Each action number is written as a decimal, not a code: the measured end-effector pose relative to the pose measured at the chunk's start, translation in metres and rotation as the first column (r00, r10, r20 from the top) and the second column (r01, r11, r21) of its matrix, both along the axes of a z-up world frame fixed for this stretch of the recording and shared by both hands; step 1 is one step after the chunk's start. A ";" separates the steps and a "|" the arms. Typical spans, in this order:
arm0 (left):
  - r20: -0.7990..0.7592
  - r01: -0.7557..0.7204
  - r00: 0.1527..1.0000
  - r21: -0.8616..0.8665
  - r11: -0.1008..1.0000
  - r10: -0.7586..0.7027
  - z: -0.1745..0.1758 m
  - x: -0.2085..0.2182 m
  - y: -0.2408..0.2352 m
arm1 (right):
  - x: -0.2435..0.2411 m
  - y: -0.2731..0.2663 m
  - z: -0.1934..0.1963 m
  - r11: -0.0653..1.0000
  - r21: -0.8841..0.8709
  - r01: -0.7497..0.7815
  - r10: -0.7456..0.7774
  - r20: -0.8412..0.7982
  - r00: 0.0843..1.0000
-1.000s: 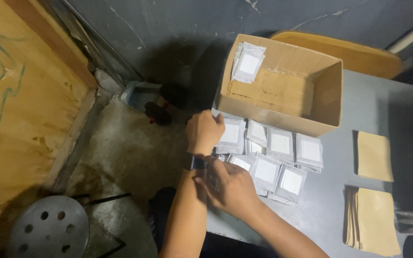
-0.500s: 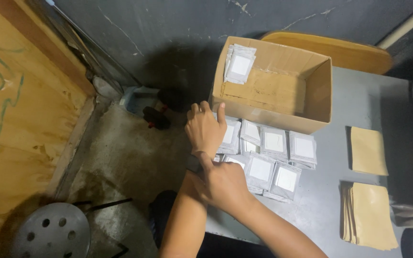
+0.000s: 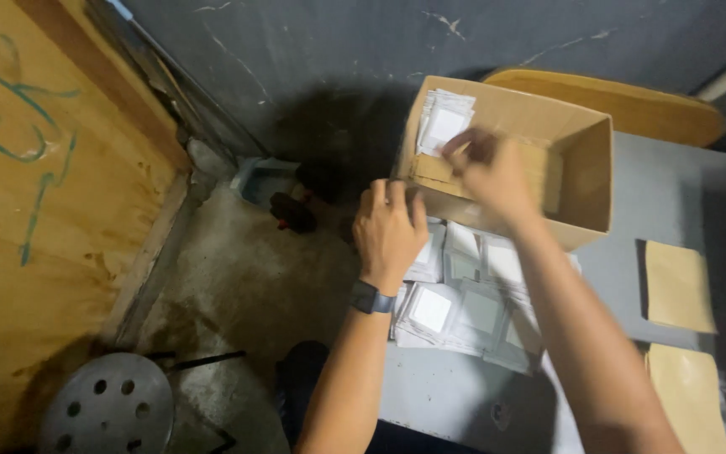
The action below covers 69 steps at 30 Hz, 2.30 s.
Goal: The person is sitting at a table and sorting small white coffee sachets from a cardboard box, arranging them into neat stacks and rows on the table surface.
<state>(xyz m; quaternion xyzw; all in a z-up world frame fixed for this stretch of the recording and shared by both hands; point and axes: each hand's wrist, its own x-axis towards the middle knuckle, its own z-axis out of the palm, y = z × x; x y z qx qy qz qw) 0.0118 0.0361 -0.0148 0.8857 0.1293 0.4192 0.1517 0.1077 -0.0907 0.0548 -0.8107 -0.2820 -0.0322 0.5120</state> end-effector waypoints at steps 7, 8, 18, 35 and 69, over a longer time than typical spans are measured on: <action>0.125 0.046 0.990 0.104 0.994 -0.059 -0.003 0.004 -0.005 | 0.145 -0.008 -0.080 0.929 -0.337 0.151 -0.256 -0.293 0.921; 0.138 0.057 0.988 0.107 0.993 -0.071 -0.006 0.006 -0.006 | 0.159 -0.009 -0.097 0.922 -0.355 0.157 -0.272 -0.303 0.913; 0.196 0.112 0.971 0.119 0.987 -0.134 -0.003 0.005 -0.010 | 0.137 -0.001 -0.085 0.988 -0.139 0.064 -0.127 -0.503 0.855; 0.208 0.344 0.918 0.011 0.939 -0.338 0.030 -0.015 -0.012 | 0.041 -0.017 0.018 0.981 0.160 0.110 -0.093 -0.109 0.990; 0.222 0.763 0.459 -0.594 0.254 -0.860 0.039 -0.027 -0.051 | -0.097 -0.132 -0.101 0.879 0.405 0.252 -0.087 -0.382 0.920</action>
